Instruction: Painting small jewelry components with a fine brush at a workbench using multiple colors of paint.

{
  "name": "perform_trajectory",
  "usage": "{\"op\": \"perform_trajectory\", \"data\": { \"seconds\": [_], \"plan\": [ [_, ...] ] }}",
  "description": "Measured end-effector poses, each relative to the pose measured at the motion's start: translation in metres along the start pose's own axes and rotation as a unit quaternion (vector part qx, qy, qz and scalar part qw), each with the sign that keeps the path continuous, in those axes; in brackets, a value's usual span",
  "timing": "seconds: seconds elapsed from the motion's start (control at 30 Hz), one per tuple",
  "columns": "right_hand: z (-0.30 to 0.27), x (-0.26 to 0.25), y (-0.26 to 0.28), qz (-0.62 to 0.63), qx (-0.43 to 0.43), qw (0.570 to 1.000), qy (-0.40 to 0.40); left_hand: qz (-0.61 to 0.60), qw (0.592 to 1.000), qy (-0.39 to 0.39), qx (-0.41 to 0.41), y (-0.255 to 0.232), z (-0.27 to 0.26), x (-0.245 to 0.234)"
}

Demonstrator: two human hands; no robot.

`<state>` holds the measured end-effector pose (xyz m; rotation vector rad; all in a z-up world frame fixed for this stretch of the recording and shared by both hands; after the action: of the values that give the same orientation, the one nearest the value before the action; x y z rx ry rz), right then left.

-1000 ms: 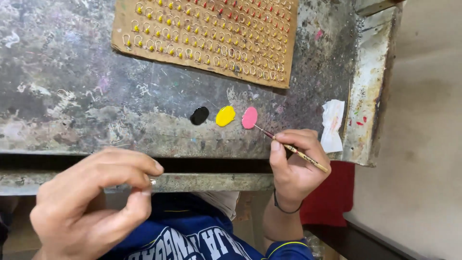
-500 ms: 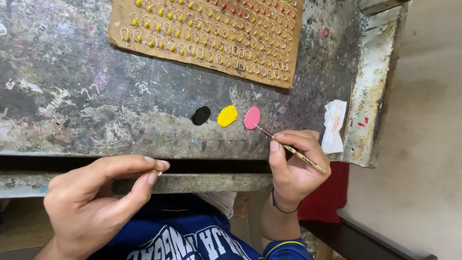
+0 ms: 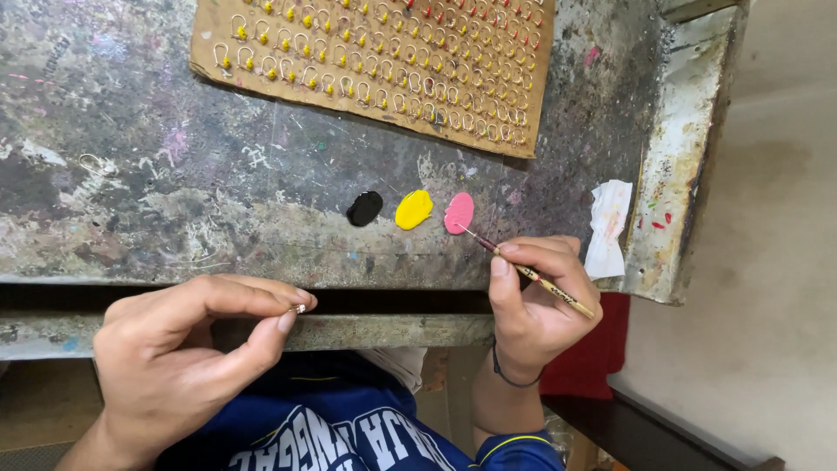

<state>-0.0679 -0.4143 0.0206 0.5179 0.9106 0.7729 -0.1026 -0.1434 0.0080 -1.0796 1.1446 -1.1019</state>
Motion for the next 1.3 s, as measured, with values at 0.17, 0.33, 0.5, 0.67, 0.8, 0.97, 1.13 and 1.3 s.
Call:
{"op": "perform_trajectory", "data": {
  "seconds": [0.17,0.33,0.5,0.67,0.8,0.97,1.13,1.3],
  "plan": [
    [0.000,0.001,0.001,-0.008,-0.001,1.000,0.007,0.003,1.000,0.007,0.009,0.001,0.000,-0.001],
    [0.000,0.003,0.002,-0.009,-0.002,1.000,0.003,-0.012,1.000,0.003,0.016,0.003,0.000,0.000],
    [-0.005,0.001,-0.004,0.026,0.007,0.999,-0.043,0.001,1.000,0.003,0.014,0.002,0.002,-0.001],
    [-0.009,-0.002,-0.014,0.092,0.013,0.989,-0.116,0.011,1.000,0.004,0.013,0.003,0.002,-0.002],
    [-0.023,0.003,0.000,0.161,-0.009,0.977,-0.136,0.007,0.999,0.013,0.037,0.006,0.002,-0.003],
    [-0.069,0.040,0.037,0.377,0.082,0.921,-0.043,0.004,0.998,0.009,0.054,0.006,0.001,-0.007],
    [-0.063,0.071,0.064,0.363,0.149,0.917,0.067,0.018,0.997,0.021,0.071,0.006,0.002,-0.009],
    [-0.065,0.074,0.060,0.379,0.156,0.909,0.077,0.009,0.997,0.029,0.065,0.008,0.001,-0.009]
  ]
}}
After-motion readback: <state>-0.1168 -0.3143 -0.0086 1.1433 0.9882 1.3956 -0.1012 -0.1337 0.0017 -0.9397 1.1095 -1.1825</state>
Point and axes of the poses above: each hand's wrist, its own z-axis towards the middle knuckle, its own x-axis out of the palm, y = z × x, the point moved 2 cm from there along z, towards the middle knuckle, and after that the axes turned 3 degrees about z, right-handed, at the moved point
